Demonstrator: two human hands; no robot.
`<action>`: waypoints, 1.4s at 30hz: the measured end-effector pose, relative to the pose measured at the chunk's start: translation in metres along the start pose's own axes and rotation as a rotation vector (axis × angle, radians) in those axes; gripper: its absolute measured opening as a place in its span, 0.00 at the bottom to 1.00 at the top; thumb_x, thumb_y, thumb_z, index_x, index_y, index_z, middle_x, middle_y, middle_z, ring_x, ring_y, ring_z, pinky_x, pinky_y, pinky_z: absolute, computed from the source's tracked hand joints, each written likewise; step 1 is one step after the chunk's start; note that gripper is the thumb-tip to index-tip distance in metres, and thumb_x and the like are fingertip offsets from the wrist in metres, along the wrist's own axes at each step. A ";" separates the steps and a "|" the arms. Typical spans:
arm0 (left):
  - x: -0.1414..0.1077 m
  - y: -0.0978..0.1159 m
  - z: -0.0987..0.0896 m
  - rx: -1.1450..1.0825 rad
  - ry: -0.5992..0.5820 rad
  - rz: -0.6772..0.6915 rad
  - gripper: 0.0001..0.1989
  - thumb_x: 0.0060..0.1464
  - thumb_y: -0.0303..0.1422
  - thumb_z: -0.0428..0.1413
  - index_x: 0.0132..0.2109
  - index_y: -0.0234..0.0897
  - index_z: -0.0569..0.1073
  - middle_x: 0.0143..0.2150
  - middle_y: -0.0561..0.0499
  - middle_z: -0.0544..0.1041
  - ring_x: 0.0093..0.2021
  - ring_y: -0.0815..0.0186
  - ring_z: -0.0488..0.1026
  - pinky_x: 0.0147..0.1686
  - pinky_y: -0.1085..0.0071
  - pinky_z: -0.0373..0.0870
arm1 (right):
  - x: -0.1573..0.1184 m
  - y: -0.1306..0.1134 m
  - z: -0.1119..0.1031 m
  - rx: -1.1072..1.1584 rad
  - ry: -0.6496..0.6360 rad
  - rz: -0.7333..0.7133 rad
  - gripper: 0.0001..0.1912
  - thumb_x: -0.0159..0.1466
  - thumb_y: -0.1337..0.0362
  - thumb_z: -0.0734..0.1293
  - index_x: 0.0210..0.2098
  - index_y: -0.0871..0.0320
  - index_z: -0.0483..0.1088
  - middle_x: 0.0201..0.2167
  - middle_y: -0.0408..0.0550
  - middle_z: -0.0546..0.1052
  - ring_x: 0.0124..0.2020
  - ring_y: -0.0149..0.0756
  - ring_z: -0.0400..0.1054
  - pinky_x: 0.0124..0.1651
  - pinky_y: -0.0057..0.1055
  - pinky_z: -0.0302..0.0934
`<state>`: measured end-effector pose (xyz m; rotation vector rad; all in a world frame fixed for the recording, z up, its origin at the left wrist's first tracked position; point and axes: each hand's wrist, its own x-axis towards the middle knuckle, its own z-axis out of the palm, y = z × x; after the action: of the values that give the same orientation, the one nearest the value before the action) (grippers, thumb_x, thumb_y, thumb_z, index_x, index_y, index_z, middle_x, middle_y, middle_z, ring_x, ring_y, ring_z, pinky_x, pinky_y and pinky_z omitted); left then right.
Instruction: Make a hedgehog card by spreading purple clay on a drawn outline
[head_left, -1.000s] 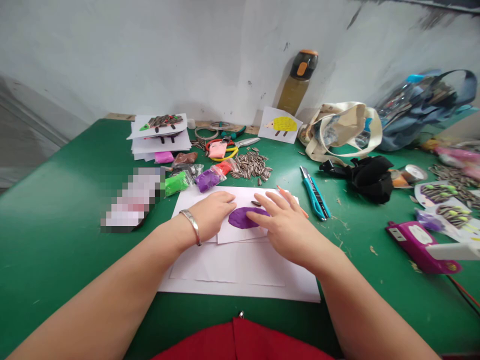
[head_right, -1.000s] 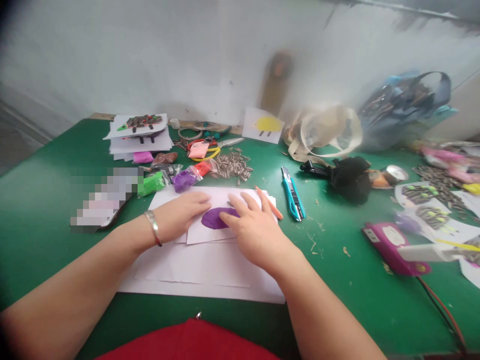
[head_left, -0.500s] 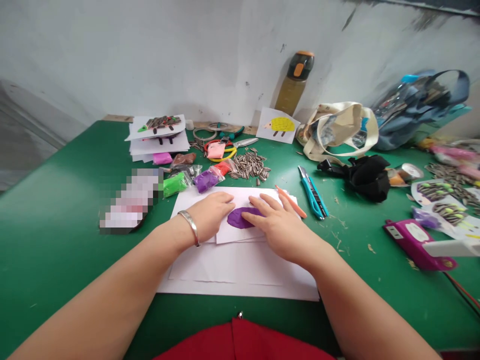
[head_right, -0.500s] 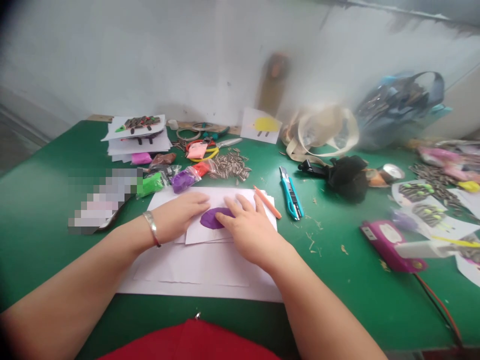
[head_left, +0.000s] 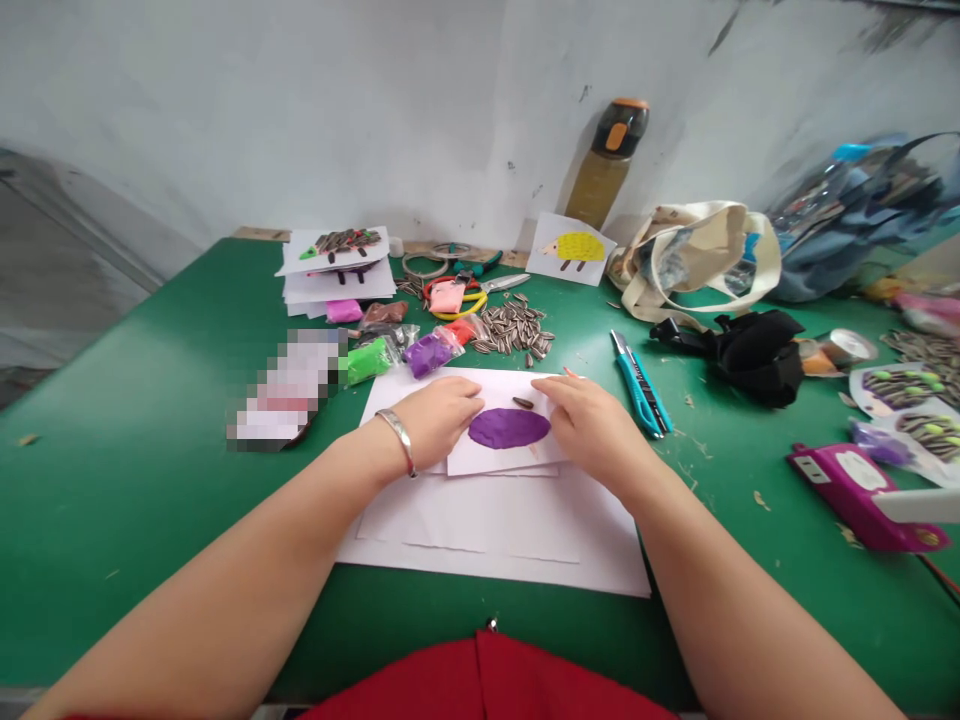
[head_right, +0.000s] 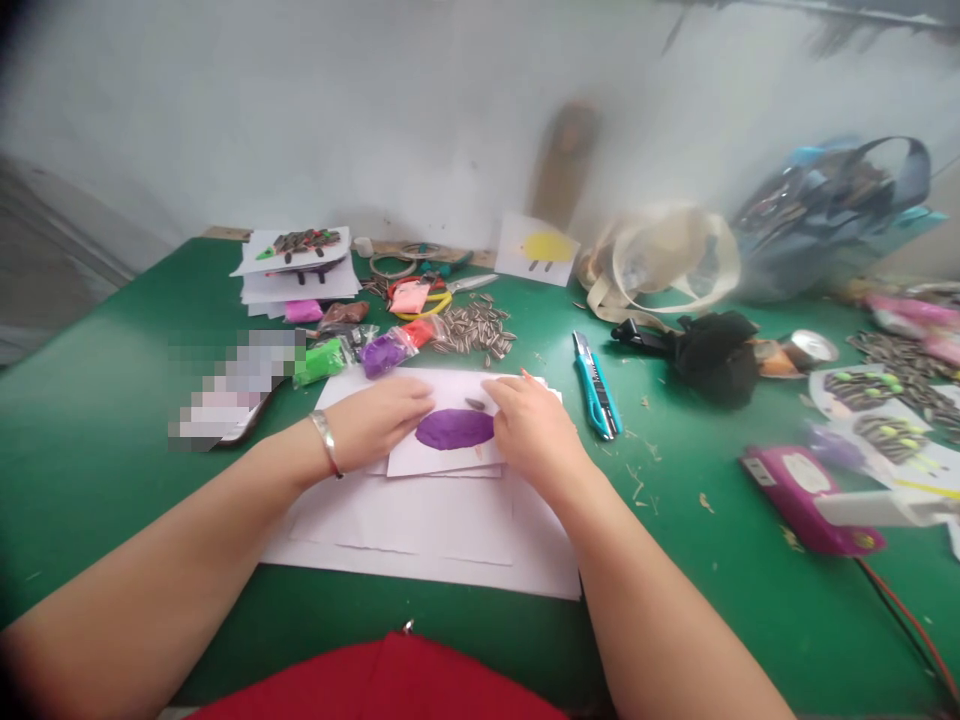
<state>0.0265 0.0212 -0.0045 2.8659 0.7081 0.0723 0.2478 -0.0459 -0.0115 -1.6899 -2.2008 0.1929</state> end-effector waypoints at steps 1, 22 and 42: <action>0.000 0.000 0.001 0.007 0.003 0.005 0.11 0.60 0.23 0.46 0.34 0.33 0.72 0.37 0.45 0.72 0.38 0.62 0.68 0.41 0.67 0.66 | 0.001 0.000 0.001 -0.008 -0.006 0.002 0.24 0.58 0.77 0.55 0.48 0.59 0.73 0.47 0.50 0.78 0.49 0.39 0.70 0.64 0.40 0.52; 0.003 0.005 0.007 0.127 0.057 -0.047 0.10 0.50 0.17 0.50 0.35 0.32 0.73 0.37 0.43 0.72 0.40 0.59 0.70 0.44 0.64 0.68 | -0.005 -0.005 -0.016 0.033 -0.125 -0.008 0.29 0.57 0.79 0.55 0.50 0.52 0.74 0.40 0.44 0.79 0.44 0.35 0.72 0.66 0.41 0.47; -0.005 -0.004 0.022 -0.022 0.109 -0.014 0.18 0.51 0.16 0.48 0.49 0.28 0.72 0.45 0.40 0.72 0.46 0.58 0.69 0.51 0.61 0.69 | -0.012 0.004 0.006 0.040 -0.062 -0.148 0.29 0.58 0.80 0.54 0.53 0.56 0.71 0.40 0.50 0.74 0.42 0.37 0.68 0.56 0.44 0.57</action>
<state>0.0228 0.0184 -0.0271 2.8532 0.7425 0.2344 0.2523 -0.0552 -0.0209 -1.5116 -2.3403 0.2519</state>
